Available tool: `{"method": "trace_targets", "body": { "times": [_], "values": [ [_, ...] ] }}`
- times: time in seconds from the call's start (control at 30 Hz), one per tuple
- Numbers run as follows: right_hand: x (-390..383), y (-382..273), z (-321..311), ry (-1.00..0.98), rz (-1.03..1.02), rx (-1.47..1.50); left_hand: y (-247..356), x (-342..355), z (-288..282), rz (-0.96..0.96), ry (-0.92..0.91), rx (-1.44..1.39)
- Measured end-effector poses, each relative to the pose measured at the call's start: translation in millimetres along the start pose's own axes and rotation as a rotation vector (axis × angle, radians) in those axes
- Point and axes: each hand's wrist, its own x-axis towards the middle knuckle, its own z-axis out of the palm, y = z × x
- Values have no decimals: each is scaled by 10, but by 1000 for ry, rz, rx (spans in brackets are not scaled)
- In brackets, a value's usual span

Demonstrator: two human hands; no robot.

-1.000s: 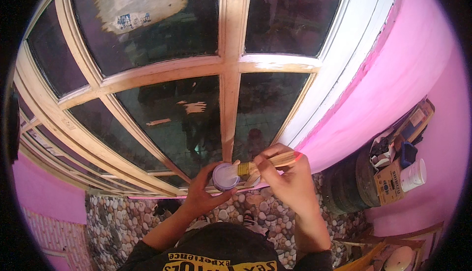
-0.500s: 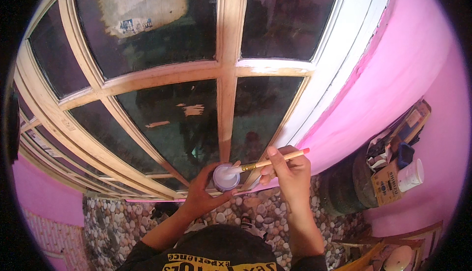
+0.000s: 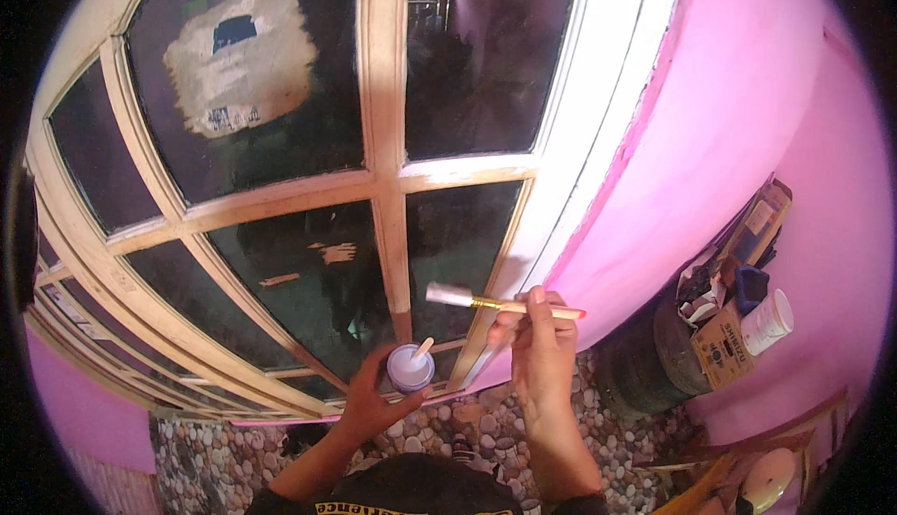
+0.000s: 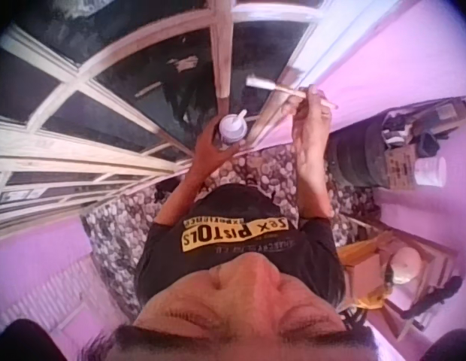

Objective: The person is painting the white frame of a wooden door using a paintbrush, dipping it into a small container of white paint held in their other hand.

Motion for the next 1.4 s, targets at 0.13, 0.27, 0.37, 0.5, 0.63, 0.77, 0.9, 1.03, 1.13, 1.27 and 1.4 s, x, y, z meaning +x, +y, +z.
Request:
{"method": "trace_targets", "body": {
  "times": [0.13, 0.27, 0.37, 0.5, 0.63, 0.77, 0.9, 1.03, 1.13, 1.27, 1.4],
  "values": [
    [107, -172, 168, -21, -374, -75, 70, 0, -2, -40, 7, -11],
    [140, -284, 313, 12, -649, -317, 10, -55, -29, 8, 37, 63],
    [160, -271, 410, 29, -773, -471, 25, -87, -30, -12, 40, 15],
    [232, -209, 412, -21, -836, -530, -9, -128, -31, -2, 57, 49],
    [278, -208, 328, 72, -823, -557, -40, -162, -54, -30, 48, 53],
    [193, -297, 392, 136, -791, -471, -63, -177, -35, -16, 54, 52],
    [188, -185, 389, 55, -937, -608, -89, -197, -23, -6, 48, 59],
    [255, -176, 436, 15, -884, -590, -106, -217, -21, -11, 49, 94],
    [370, -236, 331, 123, -890, -588, -108, -222, -15, -30, 50, 73],
    [345, -315, 276, 193, -927, -575, -88, -230, -16, -36, 48, 62],
    [327, -251, 259, 169, -1105, -783, -94, -227, -6, -54, 35, 44]
  ]
}}
